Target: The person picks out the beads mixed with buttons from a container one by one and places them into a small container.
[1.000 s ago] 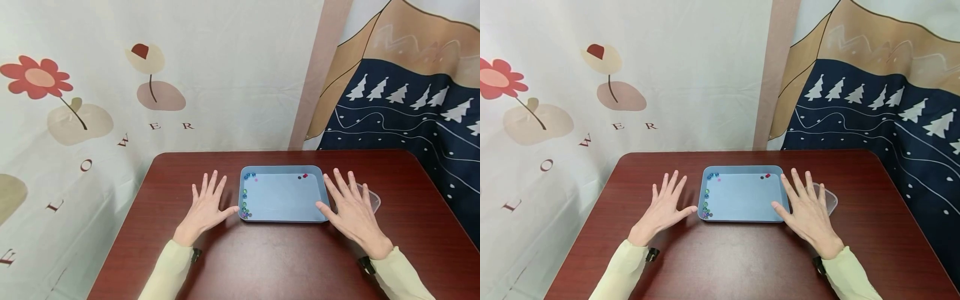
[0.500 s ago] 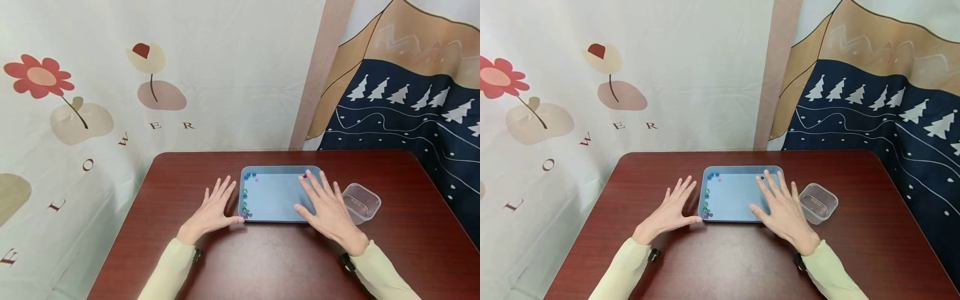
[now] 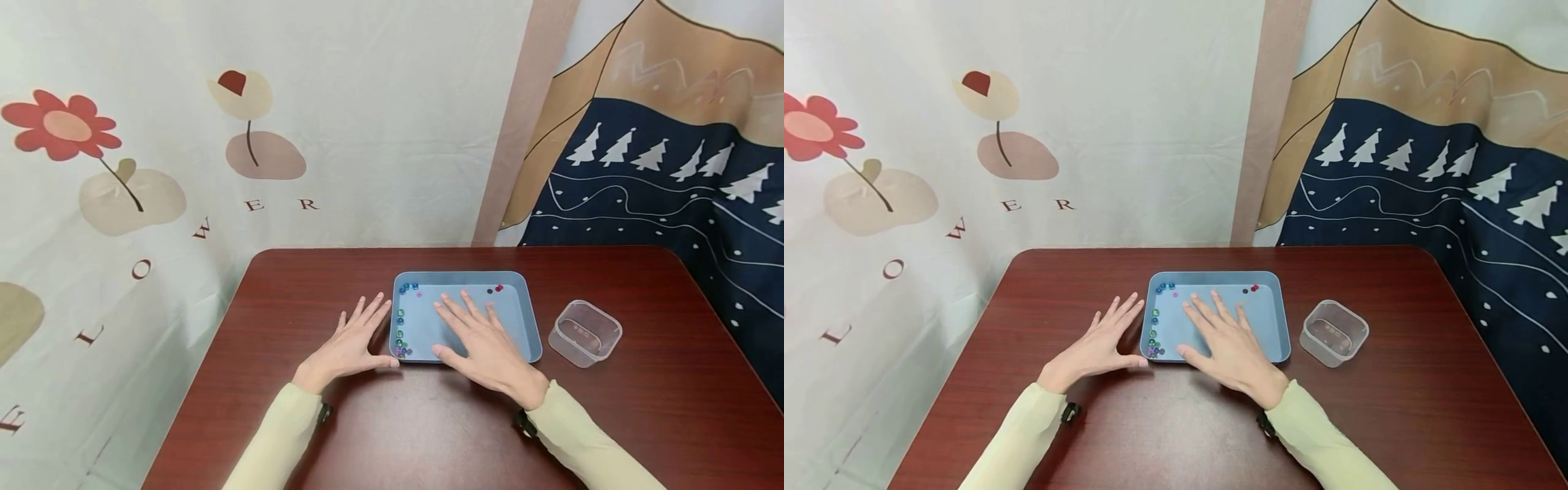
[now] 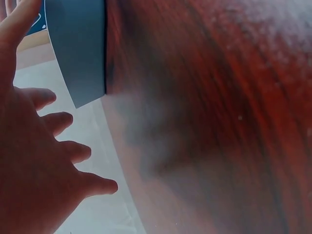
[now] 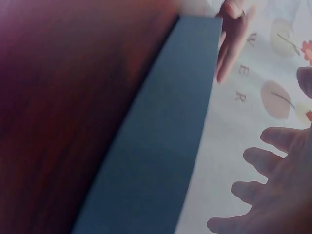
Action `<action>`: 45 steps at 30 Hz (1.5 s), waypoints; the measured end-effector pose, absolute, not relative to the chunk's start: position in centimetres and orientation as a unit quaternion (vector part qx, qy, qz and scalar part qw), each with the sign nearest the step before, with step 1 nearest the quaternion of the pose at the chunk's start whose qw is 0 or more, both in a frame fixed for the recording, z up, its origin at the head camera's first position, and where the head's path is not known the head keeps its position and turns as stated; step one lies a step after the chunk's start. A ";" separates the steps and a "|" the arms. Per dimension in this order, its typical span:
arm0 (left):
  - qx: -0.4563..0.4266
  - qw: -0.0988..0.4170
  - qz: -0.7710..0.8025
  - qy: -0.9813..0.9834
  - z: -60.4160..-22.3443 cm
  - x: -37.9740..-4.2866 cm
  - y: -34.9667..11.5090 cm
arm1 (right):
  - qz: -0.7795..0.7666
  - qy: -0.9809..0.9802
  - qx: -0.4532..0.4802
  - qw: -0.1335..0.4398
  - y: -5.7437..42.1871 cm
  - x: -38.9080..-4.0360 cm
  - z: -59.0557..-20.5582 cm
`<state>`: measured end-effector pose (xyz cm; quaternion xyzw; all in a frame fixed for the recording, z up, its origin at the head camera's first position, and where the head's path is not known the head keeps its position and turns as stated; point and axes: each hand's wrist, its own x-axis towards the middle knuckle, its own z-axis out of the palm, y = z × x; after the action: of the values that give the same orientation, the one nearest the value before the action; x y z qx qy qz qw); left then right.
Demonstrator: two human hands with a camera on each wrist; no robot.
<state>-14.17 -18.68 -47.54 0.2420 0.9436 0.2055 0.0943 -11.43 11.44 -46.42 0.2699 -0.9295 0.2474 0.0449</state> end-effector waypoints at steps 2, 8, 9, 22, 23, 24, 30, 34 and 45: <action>0.246 0.096 0.209 0.942 -47.5 -14.3 -18.7 | 0.252 -0.926 0.277 0.040 10.8 -11.5 -46.6; 0.250 0.100 0.211 0.940 -47.3 -14.5 -18.7 | 0.277 -0.915 0.290 0.029 9.2 -11.8 -47.1; 0.249 0.102 0.211 0.940 -47.3 -14.5 -18.7 | 0.280 -0.914 0.292 0.025 9.0 -11.8 -47.1; 0.253 0.118 0.217 0.935 -47.5 -14.8 -18.9 | 0.288 -0.895 0.339 0.021 6.7 -13.3 -47.8; 0.255 0.118 0.220 0.934 -47.5 -14.8 -18.9 | 0.289 -0.894 0.341 0.023 6.5 -13.4 -47.9; 0.255 0.118 0.223 0.933 -47.6 -14.8 -18.9 | 0.290 -0.894 0.342 0.024 6.4 -13.5 -48.0; 0.254 0.122 0.227 0.932 -47.7 -14.8 -18.8 | 0.293 -0.890 0.349 0.018 5.5 -14.2 -48.5; 0.257 0.121 0.224 0.932 -47.7 -14.8 -18.8 | 0.292 -0.892 0.347 0.003 5.2 -14.6 -48.8; 0.260 0.123 0.228 0.930 -47.7 -14.7 -18.9 | 0.267 -0.903 0.336 -0.021 3.9 -15.4 -49.4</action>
<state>-14.73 -18.91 -47.72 0.2598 0.9303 0.2280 0.1225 -15.36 3.93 -49.37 0.3362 -0.9029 0.2669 -0.0206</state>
